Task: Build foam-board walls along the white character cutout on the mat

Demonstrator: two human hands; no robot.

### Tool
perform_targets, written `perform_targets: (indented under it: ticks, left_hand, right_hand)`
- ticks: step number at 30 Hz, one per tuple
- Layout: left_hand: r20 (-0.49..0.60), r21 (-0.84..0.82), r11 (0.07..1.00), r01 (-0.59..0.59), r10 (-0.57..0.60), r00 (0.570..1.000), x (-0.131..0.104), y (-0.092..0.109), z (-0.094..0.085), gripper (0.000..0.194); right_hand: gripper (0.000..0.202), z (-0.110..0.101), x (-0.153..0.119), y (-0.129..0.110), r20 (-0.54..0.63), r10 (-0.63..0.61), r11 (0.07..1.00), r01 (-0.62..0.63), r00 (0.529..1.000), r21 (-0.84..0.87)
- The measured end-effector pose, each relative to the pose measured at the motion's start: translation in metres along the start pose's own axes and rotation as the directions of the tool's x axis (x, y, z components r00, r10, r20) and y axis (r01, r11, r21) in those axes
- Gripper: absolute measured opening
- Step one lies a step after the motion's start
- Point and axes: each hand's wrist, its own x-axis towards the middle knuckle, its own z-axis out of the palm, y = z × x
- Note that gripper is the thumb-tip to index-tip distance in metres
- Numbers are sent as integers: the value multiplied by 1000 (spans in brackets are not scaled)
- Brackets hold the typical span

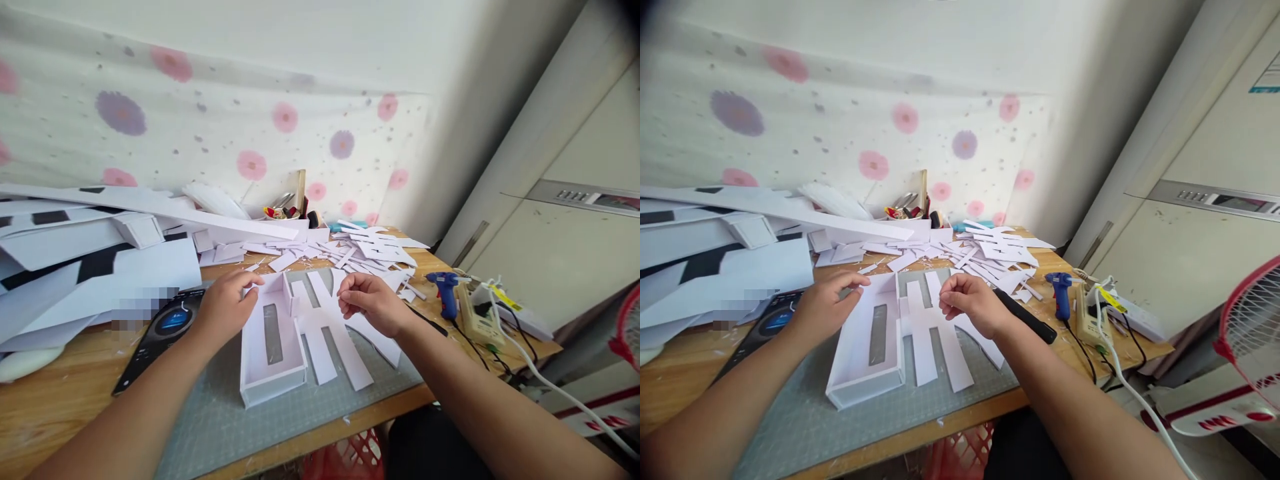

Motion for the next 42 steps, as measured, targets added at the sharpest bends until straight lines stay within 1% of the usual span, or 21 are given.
perform_targets:
  ticks: [2,4,6,8,10,11,12,13,15,18,22,26,28,30,36,42]
  left_hand:
    - [14,-95,995,-6,7,1000,-3,9,-3,22]
    - [88,-229,973,-35,56,995,-8,22,-6,26]
    - [173,-335,938,-92,158,972,-14,37,-9,27]
    - [187,-378,910,-170,255,949,-19,47,-11,27]
    - [161,-399,891,-217,300,940,-22,52,-11,23]
    - [153,-410,885,-220,304,940,-23,52,-11,17]
    - [154,-423,881,-211,299,942,-23,51,-10,13]
    - [161,-437,878,-195,289,944,-23,50,-9,12]
    - [176,-455,876,-163,268,947,-22,47,-8,16]
    - [140,-454,878,-150,237,961,-20,41,-7,14]
    - [96,-462,880,-107,170,981,-18,35,-8,13]
    - [134,-471,881,-43,120,984,-17,34,-12,16]
    - [166,-480,877,-35,130,978,-17,36,-12,17]
    - [175,-483,875,-42,143,974,-17,39,-11,17]
    - [154,-416,907,-66,141,978,-17,44,-9,16]
    - [185,-403,914,-43,127,974,-17,43,-11,19]
  right_hand:
    - [21,6,-4,-5,0,-24,1000,24,1000,-10]
    - [20,16,-8,-10,1,-79,995,79,997,-65]
    - [18,30,-11,-14,8,-147,978,147,989,-150]
    - [14,45,-13,-15,11,-217,950,214,976,-228]
    - [10,59,-13,-12,-5,-281,921,268,960,-285]
    - [9,65,-12,-9,-7,-305,906,288,952,-312]
    - [8,70,-10,-6,-12,-323,895,301,946,-330]
    - [8,74,-9,-3,-23,-333,888,305,943,-345]
    - [8,79,-5,1,-56,-341,878,296,938,-375]
    - [8,82,-1,3,-106,-333,873,264,937,-411]
    - [9,80,1,1,-154,-297,891,216,942,-398]
    - [8,75,2,0,-173,-266,913,191,948,-360]
    - [10,74,2,1,-186,-266,922,194,946,-335]
    - [11,75,1,3,-200,-266,927,193,943,-322]
    - [11,81,-2,8,-158,-257,929,199,953,-312]
    - [11,78,0,10,-120,-255,881,180,959,-437]
